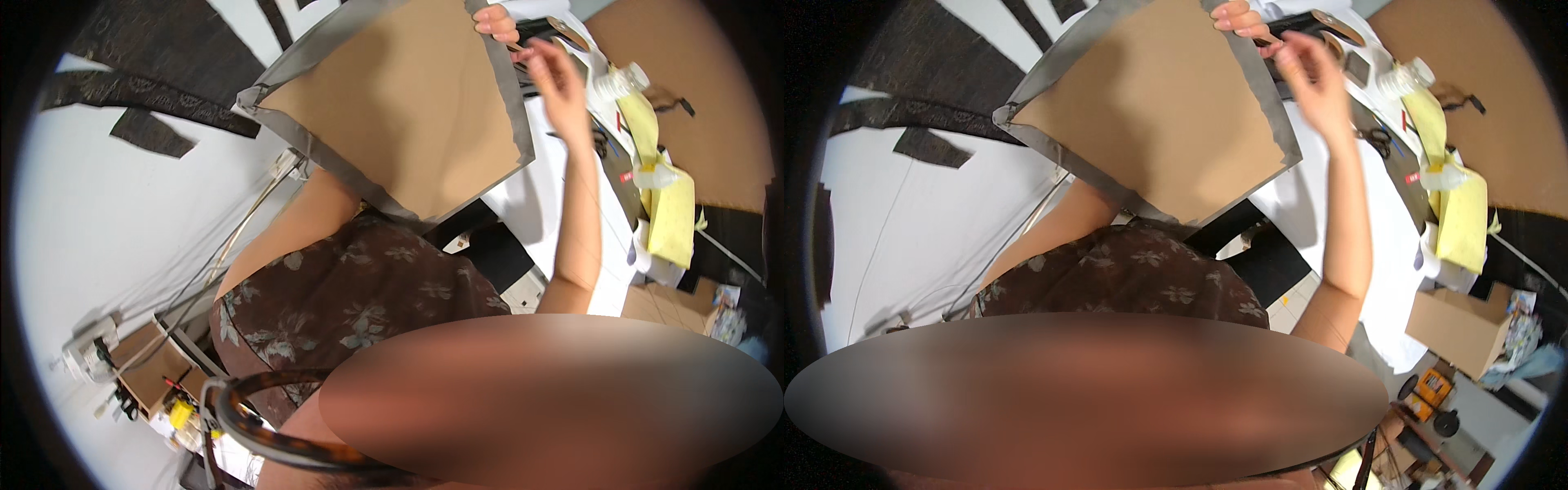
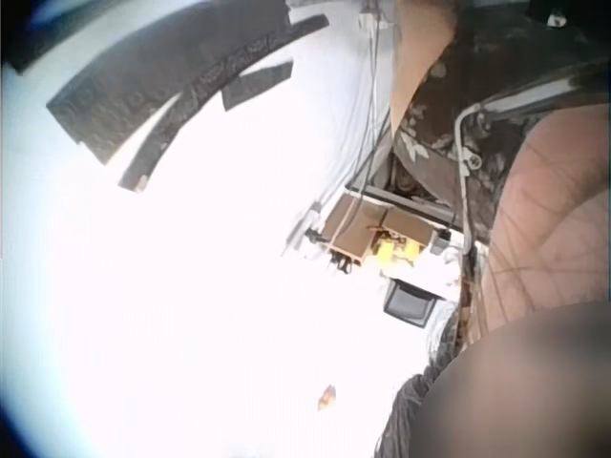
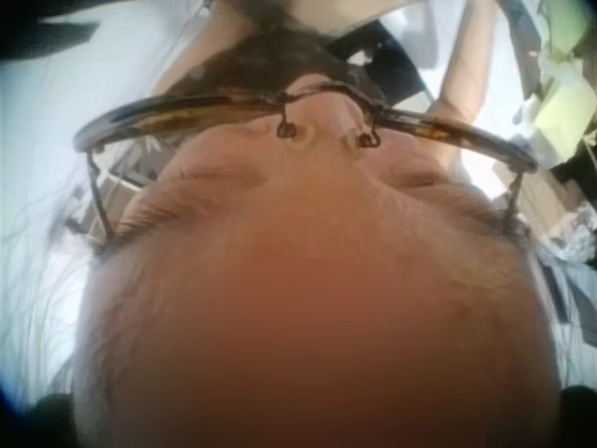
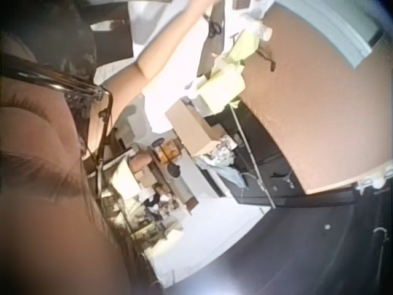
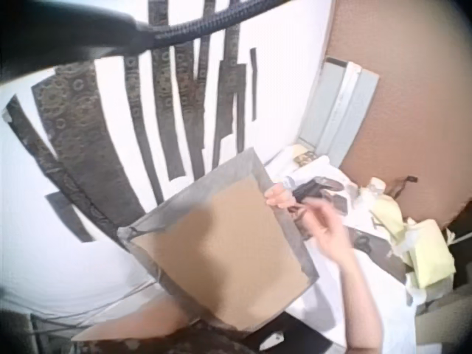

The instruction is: The person is sewing a piece of fabric onto a cardboard template. They use a needle and thread to stitch the fabric, then trim the excess with scissors. Finally, they iron the fabric to smooth it out.

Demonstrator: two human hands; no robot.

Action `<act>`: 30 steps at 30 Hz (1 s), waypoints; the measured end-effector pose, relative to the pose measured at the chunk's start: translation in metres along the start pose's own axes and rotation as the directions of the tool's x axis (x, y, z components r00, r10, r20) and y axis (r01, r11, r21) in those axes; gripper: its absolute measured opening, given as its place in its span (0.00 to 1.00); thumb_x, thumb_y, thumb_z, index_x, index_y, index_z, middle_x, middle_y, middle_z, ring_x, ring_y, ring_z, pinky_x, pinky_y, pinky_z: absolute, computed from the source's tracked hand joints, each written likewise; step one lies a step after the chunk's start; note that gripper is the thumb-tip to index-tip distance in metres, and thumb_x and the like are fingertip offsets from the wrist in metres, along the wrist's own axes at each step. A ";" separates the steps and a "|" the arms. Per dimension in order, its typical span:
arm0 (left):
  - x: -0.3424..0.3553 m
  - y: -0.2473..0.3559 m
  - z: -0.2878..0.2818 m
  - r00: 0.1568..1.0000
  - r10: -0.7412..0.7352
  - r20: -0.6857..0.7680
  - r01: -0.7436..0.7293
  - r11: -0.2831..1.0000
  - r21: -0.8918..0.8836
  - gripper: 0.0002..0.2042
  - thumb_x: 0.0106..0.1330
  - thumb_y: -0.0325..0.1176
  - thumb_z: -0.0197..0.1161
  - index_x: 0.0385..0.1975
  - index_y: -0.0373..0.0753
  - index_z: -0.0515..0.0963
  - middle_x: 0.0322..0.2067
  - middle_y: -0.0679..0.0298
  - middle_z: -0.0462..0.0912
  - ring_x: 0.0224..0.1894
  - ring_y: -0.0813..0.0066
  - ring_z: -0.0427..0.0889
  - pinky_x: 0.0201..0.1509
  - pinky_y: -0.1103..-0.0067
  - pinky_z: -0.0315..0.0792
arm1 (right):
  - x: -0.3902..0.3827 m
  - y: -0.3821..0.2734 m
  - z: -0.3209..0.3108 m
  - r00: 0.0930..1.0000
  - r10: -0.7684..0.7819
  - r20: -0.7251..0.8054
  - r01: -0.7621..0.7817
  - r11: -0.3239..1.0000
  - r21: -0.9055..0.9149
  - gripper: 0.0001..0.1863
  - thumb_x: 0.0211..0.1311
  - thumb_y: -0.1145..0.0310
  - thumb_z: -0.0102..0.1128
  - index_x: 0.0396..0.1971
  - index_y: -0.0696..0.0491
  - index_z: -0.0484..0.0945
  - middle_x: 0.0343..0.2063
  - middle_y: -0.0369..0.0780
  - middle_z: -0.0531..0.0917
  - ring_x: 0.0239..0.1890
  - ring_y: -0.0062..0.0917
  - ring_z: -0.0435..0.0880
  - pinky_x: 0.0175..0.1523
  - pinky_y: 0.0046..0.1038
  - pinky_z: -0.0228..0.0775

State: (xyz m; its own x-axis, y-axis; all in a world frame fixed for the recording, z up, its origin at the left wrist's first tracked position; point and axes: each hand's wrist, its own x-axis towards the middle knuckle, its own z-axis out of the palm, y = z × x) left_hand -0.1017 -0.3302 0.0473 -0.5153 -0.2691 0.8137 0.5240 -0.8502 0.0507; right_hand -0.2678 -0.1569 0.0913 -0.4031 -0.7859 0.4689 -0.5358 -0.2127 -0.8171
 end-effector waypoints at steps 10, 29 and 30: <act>-0.004 -0.061 -0.008 0.966 -0.207 -0.155 0.202 0.978 -0.045 0.18 0.72 0.41 0.62 0.55 0.37 0.76 0.54 0.63 0.81 0.56 0.70 0.78 0.68 0.65 0.64 | -0.220 -0.012 -0.027 0.756 0.473 -0.452 -0.274 0.856 0.439 0.16 0.74 0.60 0.65 0.46 0.60 0.83 0.38 0.32 0.86 0.38 0.13 0.79 0.46 0.19 0.71; -0.074 -0.154 0.075 0.737 -0.429 -0.523 0.662 0.617 0.426 0.16 0.65 0.21 0.69 0.53 0.29 0.79 0.48 0.60 0.86 0.48 0.73 0.84 0.57 0.74 0.75 | -0.415 -0.047 -0.034 0.374 0.318 -0.871 -0.302 0.930 0.209 0.16 0.72 0.57 0.66 0.44 0.57 0.83 0.36 0.29 0.83 0.37 0.12 0.76 0.44 0.19 0.67; -0.075 -0.159 0.076 0.748 -0.413 -0.520 0.646 0.631 0.429 0.17 0.65 0.21 0.69 0.54 0.29 0.78 0.49 0.59 0.86 0.49 0.72 0.83 0.58 0.74 0.74 | -0.411 -0.052 -0.040 0.377 0.264 -0.888 -0.287 0.945 0.159 0.16 0.71 0.57 0.67 0.43 0.57 0.83 0.33 0.28 0.82 0.35 0.11 0.74 0.41 0.19 0.66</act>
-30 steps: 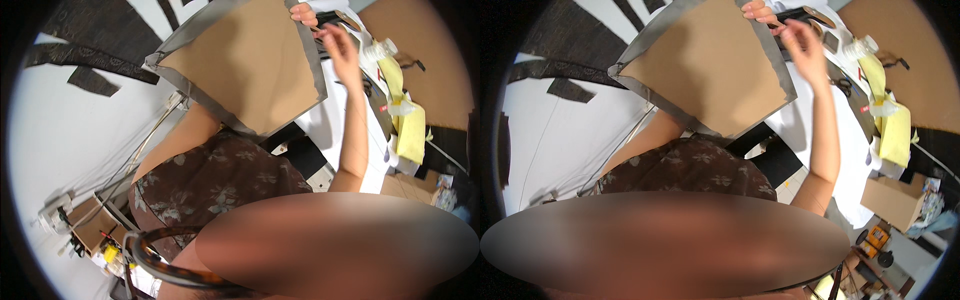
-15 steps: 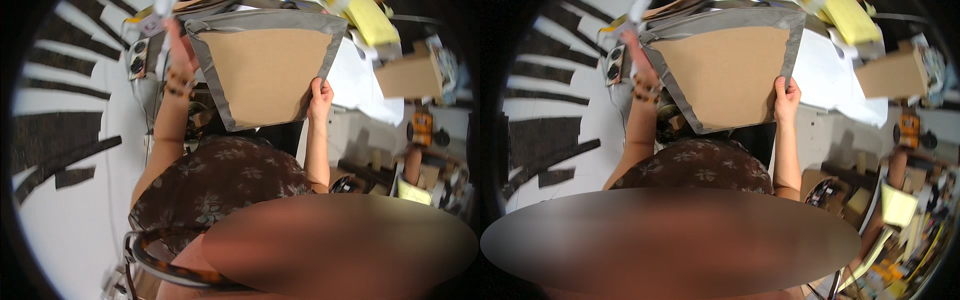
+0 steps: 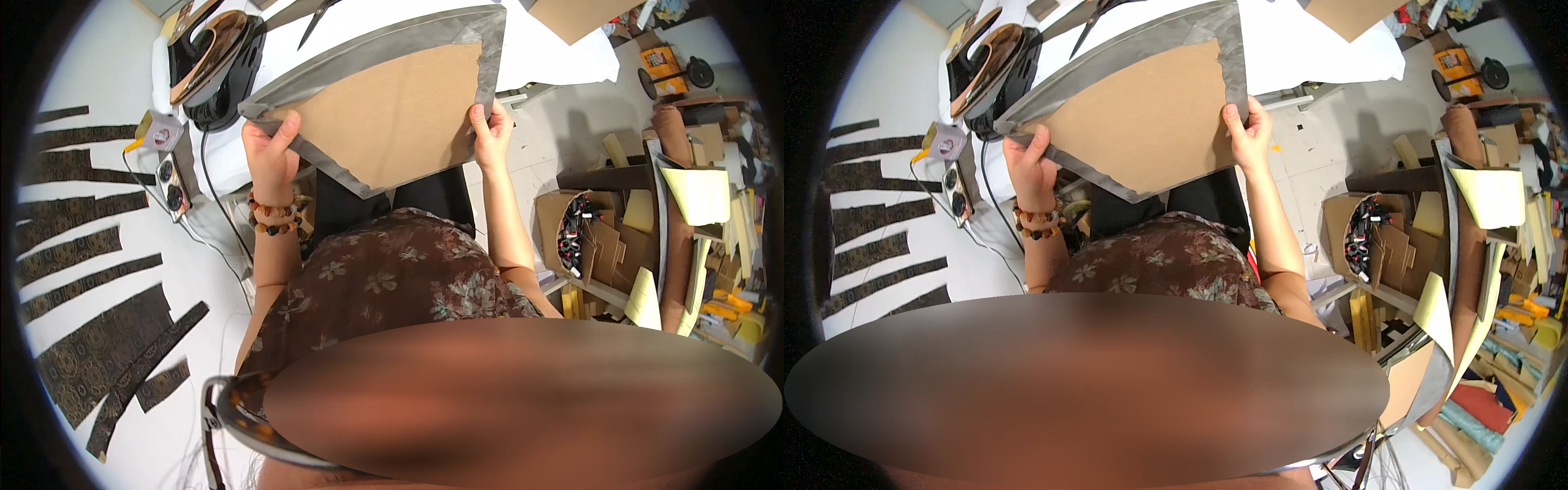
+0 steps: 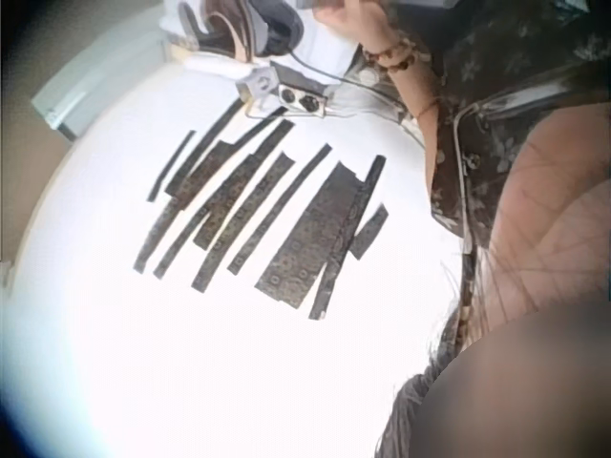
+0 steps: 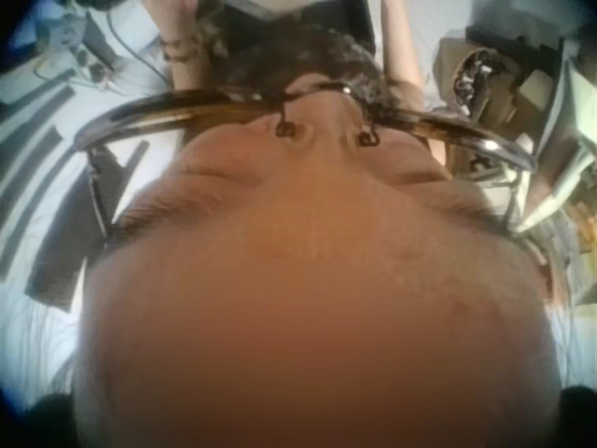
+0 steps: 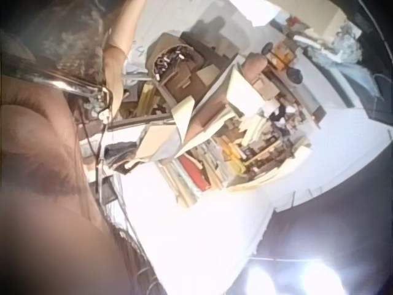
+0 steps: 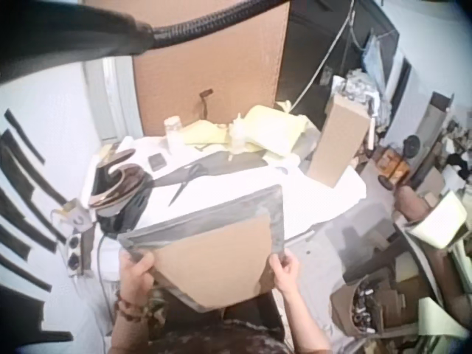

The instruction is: The person is sewing a piece of fabric onto a cardboard template. They use a needle and thread to stitch the fabric, then trim the excess with scissors. Finally, they iron the fabric to smooth it out.

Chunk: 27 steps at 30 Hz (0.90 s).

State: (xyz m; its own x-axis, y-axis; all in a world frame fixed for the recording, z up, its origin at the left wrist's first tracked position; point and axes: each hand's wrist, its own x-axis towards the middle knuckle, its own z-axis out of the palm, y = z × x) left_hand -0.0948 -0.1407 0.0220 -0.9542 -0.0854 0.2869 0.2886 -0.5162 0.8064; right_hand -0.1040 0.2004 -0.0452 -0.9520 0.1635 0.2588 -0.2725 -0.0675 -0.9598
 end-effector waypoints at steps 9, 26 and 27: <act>0.000 -0.029 -0.015 1.000 -0.001 -0.022 -0.001 0.996 -0.086 0.21 0.67 0.21 0.65 0.60 0.28 0.73 0.56 0.53 0.82 0.58 0.63 0.81 0.67 0.67 0.70 | 0.020 -0.027 -0.002 0.995 -0.100 -0.020 0.098 0.992 -0.079 0.15 0.67 0.60 0.72 0.33 0.57 0.80 0.26 0.26 0.78 0.29 0.08 0.70 0.33 0.17 0.61; -0.042 -0.088 -0.030 0.861 -0.408 -0.304 0.358 0.911 -0.207 0.22 0.70 0.21 0.64 0.63 0.31 0.70 0.50 0.60 0.84 0.49 0.76 0.84 0.50 0.79 0.79 | 0.222 -0.006 0.041 0.800 0.456 0.390 -0.095 0.738 -0.668 0.19 0.62 0.52 0.76 0.34 0.53 0.81 0.25 0.31 0.82 0.27 0.14 0.78 0.36 0.21 0.70; -0.045 -0.091 -0.032 0.856 -0.387 -0.341 0.344 0.921 -0.181 0.21 0.70 0.21 0.64 0.62 0.31 0.71 0.49 0.61 0.84 0.48 0.78 0.84 0.49 0.80 0.79 | 0.224 0.000 0.050 0.809 0.442 0.389 -0.063 0.722 -0.689 0.19 0.60 0.53 0.76 0.34 0.53 0.81 0.27 0.33 0.83 0.29 0.17 0.79 0.38 0.23 0.71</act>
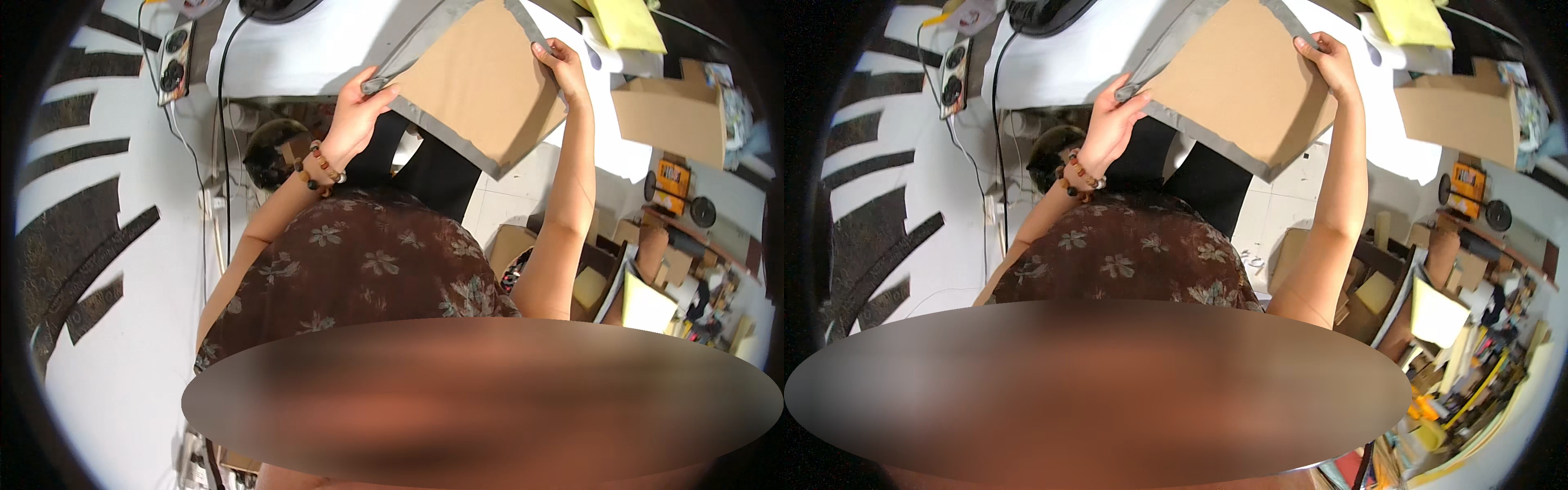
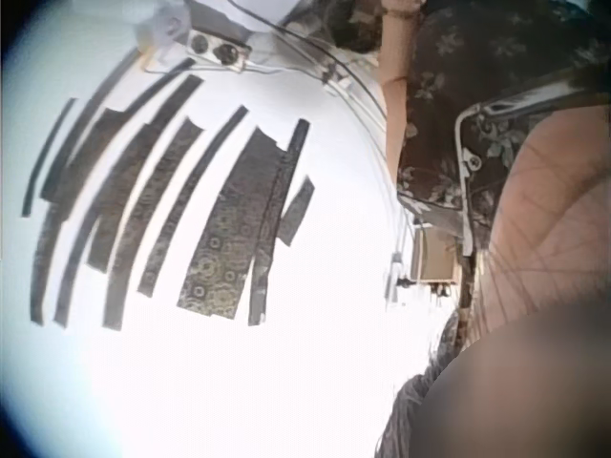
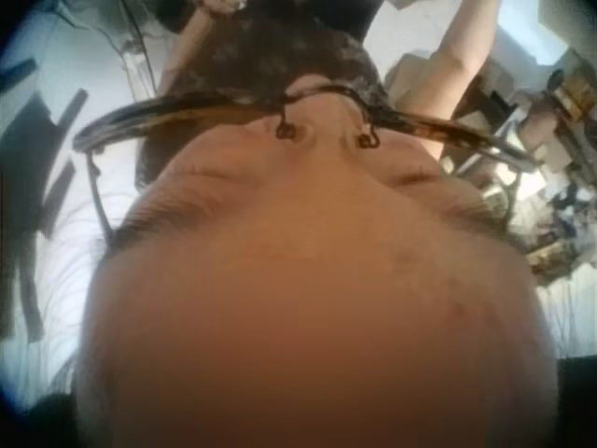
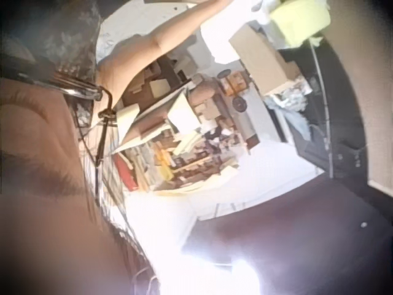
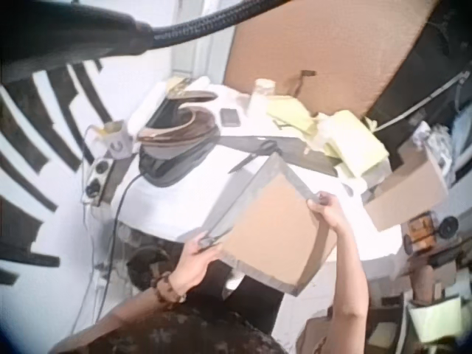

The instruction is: The person is sewing a piece of fabric onto a cardboard template. They use a needle and thread to stitch the fabric, then trim the excess with scissors. Finally, they iron the fabric to smooth it out.

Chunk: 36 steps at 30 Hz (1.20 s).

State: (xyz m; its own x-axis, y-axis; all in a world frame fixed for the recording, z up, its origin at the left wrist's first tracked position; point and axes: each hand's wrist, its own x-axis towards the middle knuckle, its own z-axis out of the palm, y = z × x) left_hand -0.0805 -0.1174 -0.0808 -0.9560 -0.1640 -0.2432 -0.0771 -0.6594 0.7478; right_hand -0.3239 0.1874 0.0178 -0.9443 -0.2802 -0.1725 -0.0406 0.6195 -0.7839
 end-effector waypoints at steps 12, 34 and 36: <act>0.001 -0.002 -0.024 0.983 0.145 -0.111 -0.054 0.808 0.586 0.23 0.72 0.32 0.65 0.58 0.33 0.61 0.39 0.60 0.83 0.32 0.79 0.82 0.35 0.81 0.83 | -0.033 -0.077 0.188 0.667 -0.681 0.302 0.707 0.707 0.032 0.14 0.54 0.72 0.77 0.41 0.52 0.86 0.51 0.38 0.83 0.54 0.33 0.80 0.56 0.31 0.75; -0.003 0.037 -0.068 0.891 0.451 -0.057 -0.301 0.680 0.669 0.04 0.68 0.24 0.67 0.37 0.31 0.82 0.36 0.68 0.82 0.33 0.84 0.80 0.38 0.85 0.76 | -0.026 -0.094 0.215 0.695 -0.628 0.351 0.647 0.759 0.077 0.06 0.55 0.72 0.72 0.27 0.49 0.81 0.32 0.37 0.79 0.41 0.34 0.74 0.51 0.35 0.63; -0.004 0.038 -0.064 0.916 0.375 -0.140 -0.242 0.797 0.553 0.04 0.67 0.24 0.68 0.37 0.33 0.82 0.35 0.67 0.82 0.32 0.83 0.80 0.37 0.85 0.76 | -0.024 -0.094 0.215 0.686 -0.640 0.345 0.658 0.749 0.080 0.06 0.54 0.72 0.72 0.28 0.48 0.81 0.31 0.36 0.79 0.40 0.33 0.74 0.50 0.36 0.63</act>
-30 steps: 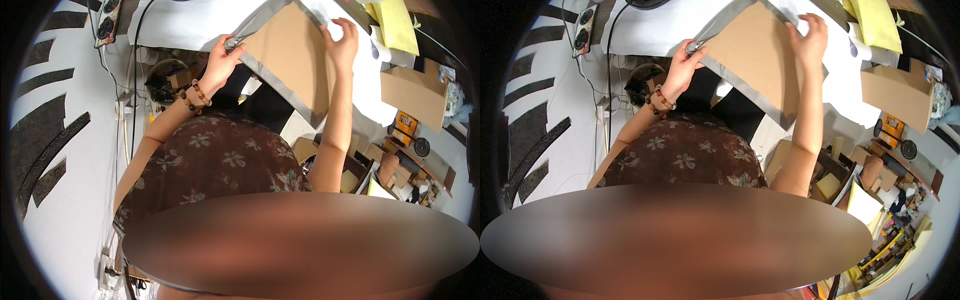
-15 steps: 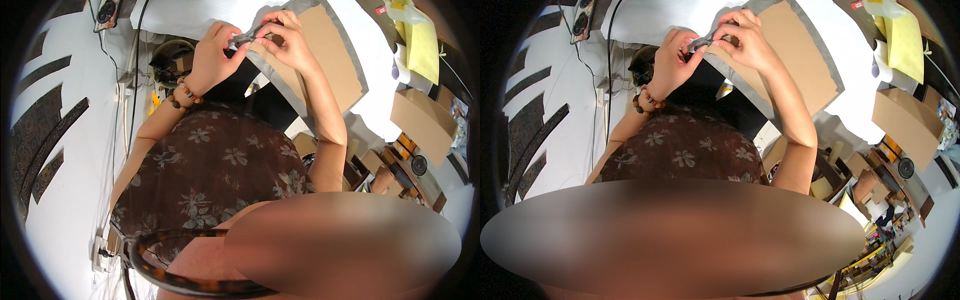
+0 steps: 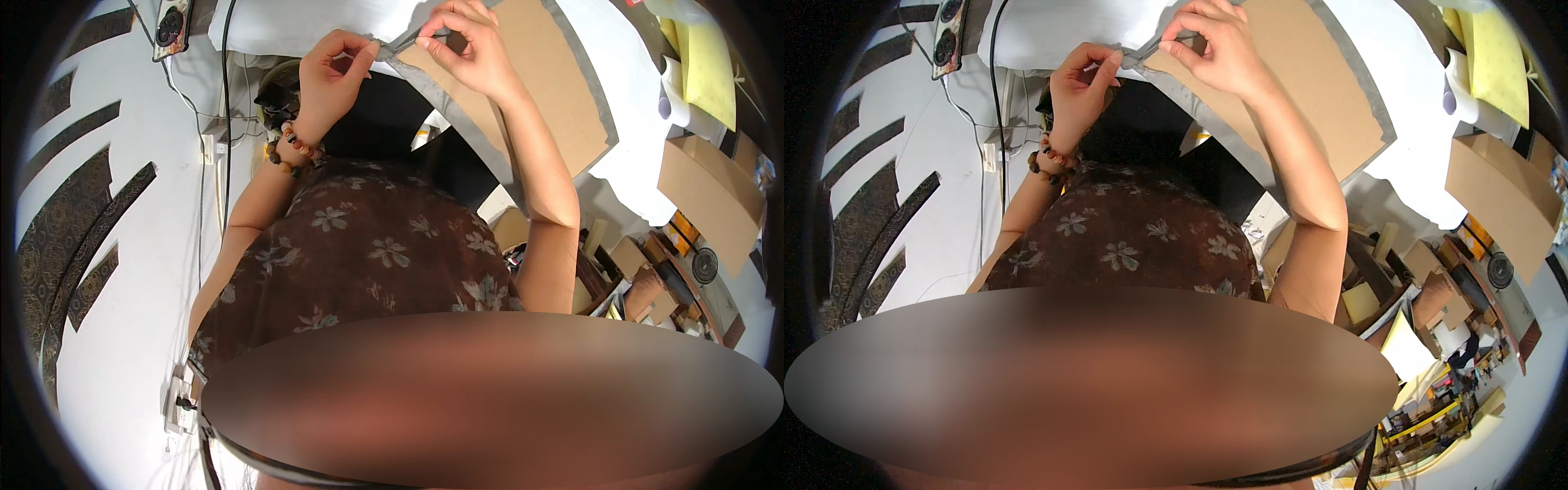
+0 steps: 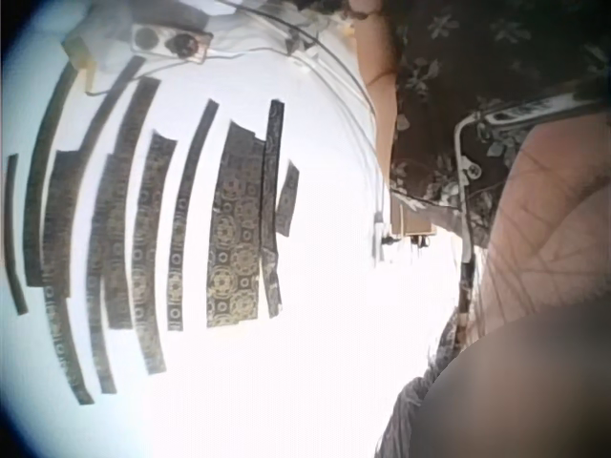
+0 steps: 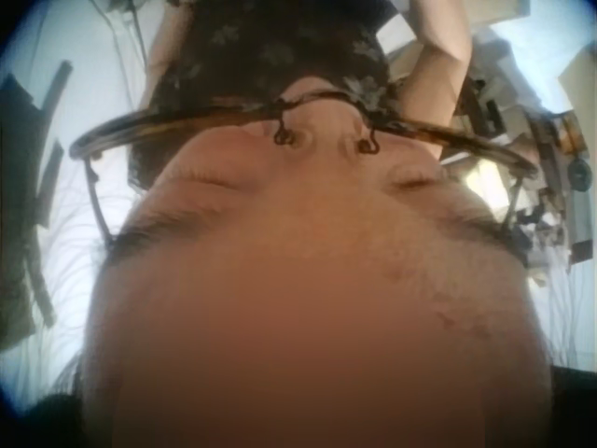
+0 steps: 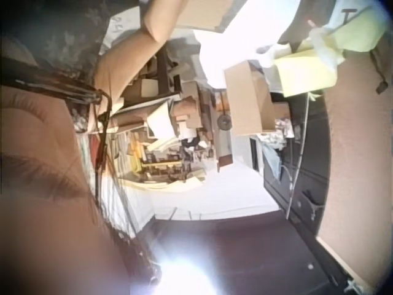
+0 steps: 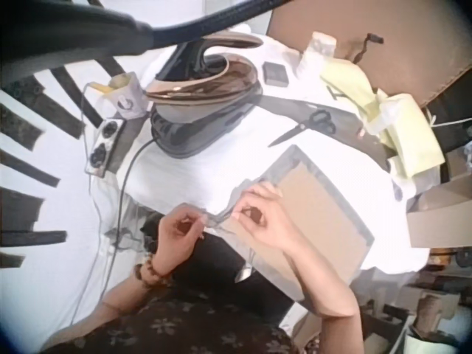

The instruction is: The person is sewing a piece of fabric onto a cardboard template. They use a needle and thread to stitch the fabric, then trim the excess with scissors. Finally, they iron the fabric to smooth it out.

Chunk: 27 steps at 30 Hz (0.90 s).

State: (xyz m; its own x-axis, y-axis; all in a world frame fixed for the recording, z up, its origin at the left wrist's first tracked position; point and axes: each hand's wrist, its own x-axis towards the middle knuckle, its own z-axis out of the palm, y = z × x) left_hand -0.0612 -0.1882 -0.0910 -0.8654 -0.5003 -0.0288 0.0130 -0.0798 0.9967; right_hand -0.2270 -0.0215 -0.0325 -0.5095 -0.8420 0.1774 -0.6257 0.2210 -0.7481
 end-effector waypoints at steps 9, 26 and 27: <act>0.028 0.041 -0.003 0.815 0.420 0.398 -0.566 0.723 0.396 0.11 0.63 0.24 0.68 0.45 0.39 0.83 0.40 0.64 0.80 0.44 0.72 0.80 0.48 0.78 0.75 | -0.001 0.007 0.002 1.000 -0.027 -0.001 0.027 0.998 -0.064 0.06 0.54 0.70 0.72 0.28 0.46 0.81 0.29 0.34 0.79 0.39 0.33 0.74 0.50 0.36 0.62; -0.002 0.000 -0.006 0.989 0.000 0.145 0.022 0.989 -0.146 0.04 0.74 0.29 0.63 0.40 0.36 0.78 0.35 0.74 0.79 0.40 0.86 0.76 0.48 0.85 0.71 | 0.000 0.001 -0.006 0.994 -0.064 0.094 0.068 0.997 -0.039 0.07 0.51 0.70 0.72 0.31 0.46 0.84 0.34 0.34 0.80 0.44 0.34 0.74 0.54 0.39 0.57; -0.002 0.000 -0.006 0.989 0.011 0.146 0.010 0.989 -0.147 0.04 0.74 0.29 0.63 0.41 0.36 0.78 0.36 0.74 0.79 0.41 0.86 0.76 0.48 0.85 0.70 | 0.002 -0.004 -0.008 0.991 -0.077 0.106 0.080 0.997 -0.022 0.06 0.51 0.69 0.72 0.31 0.46 0.84 0.33 0.34 0.80 0.44 0.34 0.74 0.54 0.39 0.57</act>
State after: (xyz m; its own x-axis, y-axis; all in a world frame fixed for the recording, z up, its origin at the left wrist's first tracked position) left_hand -0.0568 -0.1923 -0.0915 -0.9289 -0.3703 -0.0062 0.0776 -0.2109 0.9744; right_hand -0.2307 -0.0197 -0.0241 -0.3944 -0.9039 0.1655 -0.6774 0.1643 -0.7170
